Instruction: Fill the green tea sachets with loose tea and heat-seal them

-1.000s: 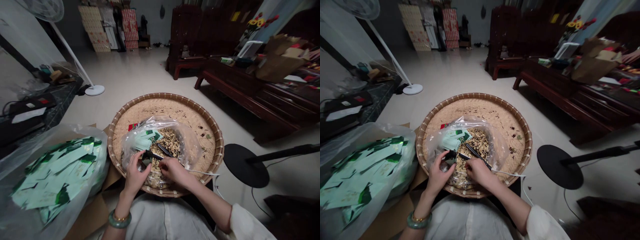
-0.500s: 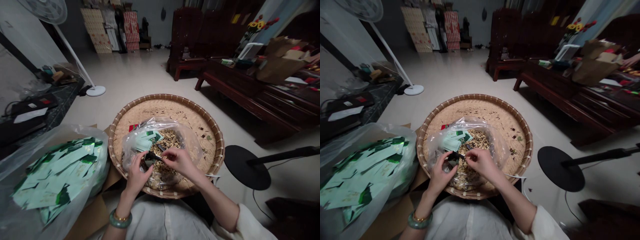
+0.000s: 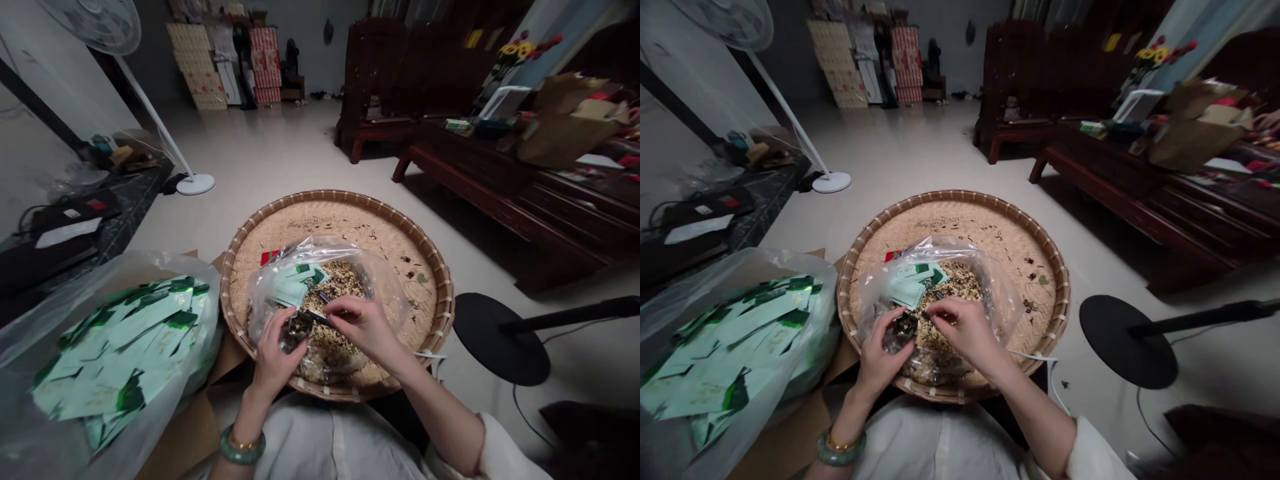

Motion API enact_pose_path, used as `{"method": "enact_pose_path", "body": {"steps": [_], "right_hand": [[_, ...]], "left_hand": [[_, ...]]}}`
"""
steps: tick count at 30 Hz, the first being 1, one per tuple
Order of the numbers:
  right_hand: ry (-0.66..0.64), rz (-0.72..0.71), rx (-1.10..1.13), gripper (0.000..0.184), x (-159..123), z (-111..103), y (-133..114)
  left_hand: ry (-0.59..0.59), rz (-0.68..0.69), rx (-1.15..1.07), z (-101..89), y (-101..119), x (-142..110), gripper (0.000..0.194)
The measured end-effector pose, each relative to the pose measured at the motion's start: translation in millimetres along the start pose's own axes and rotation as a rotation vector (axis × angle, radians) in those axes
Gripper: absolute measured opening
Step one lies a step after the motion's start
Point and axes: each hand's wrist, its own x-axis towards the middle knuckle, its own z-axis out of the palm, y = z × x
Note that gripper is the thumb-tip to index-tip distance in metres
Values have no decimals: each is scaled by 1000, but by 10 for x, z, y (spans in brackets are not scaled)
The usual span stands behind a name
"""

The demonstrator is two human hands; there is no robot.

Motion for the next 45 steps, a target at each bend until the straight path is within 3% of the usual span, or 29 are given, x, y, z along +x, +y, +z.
{"method": "enact_pose_path", "body": {"steps": [6, 10, 15, 18, 22, 26, 31, 38, 41, 45], "right_hand": [[-66, 44, 20, 32, -11, 61, -8], [-114, -39, 9, 19, 54, 179, -8], [43, -55, 5, 11, 42, 85, 22], [53, -93, -63, 11, -48, -34, -11], [-67, -215, -260, 21, -211, -9, -110], [-261, -129, -509, 20, -251, 177, -123], [-388, 14, -580, 19, -158, 300, 33], [-355, 25, -381, 21, -154, 229, 187], [-352, 19, -267, 20, -146, 201, 201], [-301, 50, -217, 16, -108, 161, 168]], "left_hand": [[-18, 125, 0, 17, 4, -5, 48], [-33, 154, 9, 31, 31, -6, 52], [-37, 134, 26, 14, 37, -10, 53], [-34, 133, 33, 10, 32, -9, 53], [-51, 162, 35, 29, 33, -9, 56], [-88, 166, 29, 53, 35, -27, 59], [-189, 59, 31, 9, 27, -35, 61], [-254, -151, -199, -113, 15, 95, 39], [-245, -282, -331, -94, 37, 168, 24], [-227, -458, -460, -23, 108, 228, 20]]}}
